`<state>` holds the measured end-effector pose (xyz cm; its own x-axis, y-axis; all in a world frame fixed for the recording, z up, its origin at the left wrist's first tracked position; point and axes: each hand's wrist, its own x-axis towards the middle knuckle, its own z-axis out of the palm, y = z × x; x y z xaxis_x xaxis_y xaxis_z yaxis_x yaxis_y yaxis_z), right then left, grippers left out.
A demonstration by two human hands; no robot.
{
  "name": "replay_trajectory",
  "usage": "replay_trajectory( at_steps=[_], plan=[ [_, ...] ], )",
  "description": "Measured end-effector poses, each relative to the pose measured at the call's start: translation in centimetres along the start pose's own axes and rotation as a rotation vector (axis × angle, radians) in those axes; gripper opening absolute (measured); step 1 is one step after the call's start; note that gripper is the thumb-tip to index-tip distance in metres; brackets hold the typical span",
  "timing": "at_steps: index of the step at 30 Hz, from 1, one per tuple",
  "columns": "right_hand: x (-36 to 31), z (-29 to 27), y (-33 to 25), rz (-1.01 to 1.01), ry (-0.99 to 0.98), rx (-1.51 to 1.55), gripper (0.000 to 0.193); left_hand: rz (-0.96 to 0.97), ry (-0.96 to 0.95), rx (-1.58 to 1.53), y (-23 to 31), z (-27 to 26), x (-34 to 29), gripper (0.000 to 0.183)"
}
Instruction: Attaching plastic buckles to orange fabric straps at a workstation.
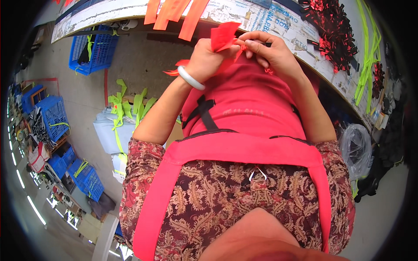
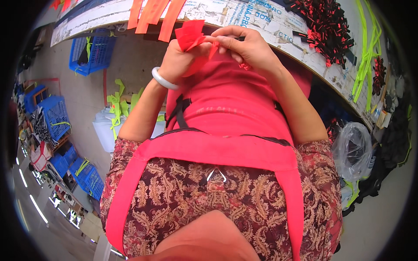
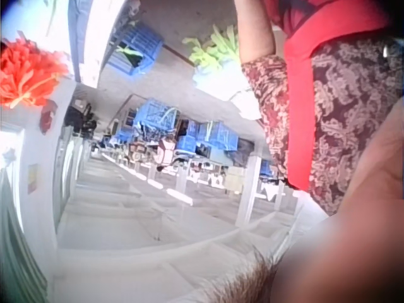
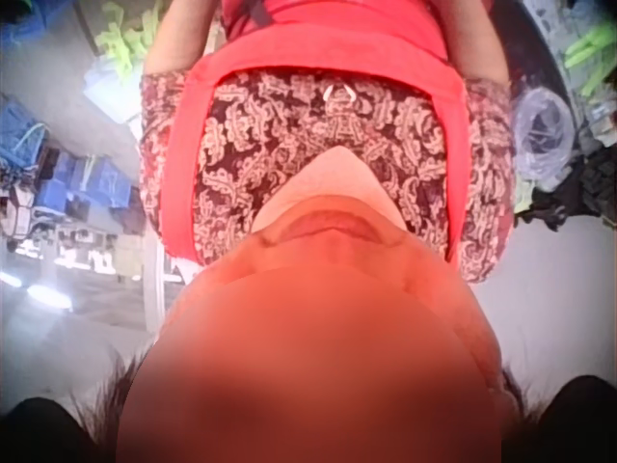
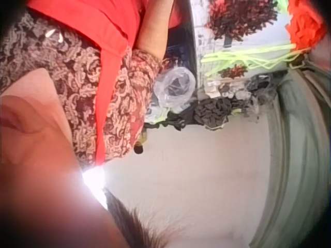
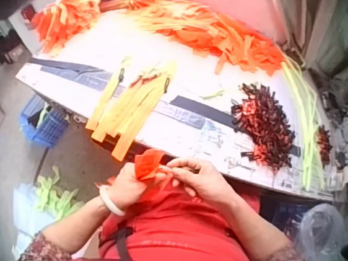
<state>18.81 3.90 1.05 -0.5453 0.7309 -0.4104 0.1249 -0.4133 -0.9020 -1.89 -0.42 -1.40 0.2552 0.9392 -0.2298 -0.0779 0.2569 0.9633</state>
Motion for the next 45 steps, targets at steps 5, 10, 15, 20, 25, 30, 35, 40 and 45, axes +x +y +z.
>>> replay_trajectory(
  at_steps=[5,10,15,20,25,30,35,40,45],
  plan=[
    [-0.6,0.9,-0.4,0.072,0.010,0.244,0.027,-0.114,0.020,-0.318,0.4,-0.4,-0.2,0.020],
    [-0.7,2.1,0.2,0.004,0.086,0.258,0.024,-0.070,0.050,-0.242,-0.3,-0.4,0.0,0.018],
    [-0.3,2.5,0.5,0.009,0.105,0.364,0.022,0.044,0.102,-0.091,0.3,0.4,-0.4,0.013],
    [-0.1,2.8,0.9,0.047,0.073,0.481,0.022,0.057,0.114,-0.041,0.3,0.4,-0.5,0.010],
    [-0.3,3.1,0.9,0.021,0.078,0.426,0.021,0.091,0.115,-0.033,0.8,0.6,-0.5,0.011],
    [-0.5,3.1,0.8,0.020,0.056,0.408,0.020,0.104,0.119,0.031,0.5,0.1,-0.4,0.009],
    [-0.4,1.4,0.4,-0.006,0.331,-0.144,0.029,0.074,0.132,-0.005,0.6,-0.4,-0.4,0.010],
    [0.5,2.6,1.5,0.099,0.157,0.264,0.021,0.164,0.110,-0.041,1.4,-0.7,-0.1,0.011],
    [0.1,2.2,-0.2,-0.154,0.230,0.183,0.017,0.046,0.050,-0.204,2.1,-2.2,-0.3,0.015]
  ],
)
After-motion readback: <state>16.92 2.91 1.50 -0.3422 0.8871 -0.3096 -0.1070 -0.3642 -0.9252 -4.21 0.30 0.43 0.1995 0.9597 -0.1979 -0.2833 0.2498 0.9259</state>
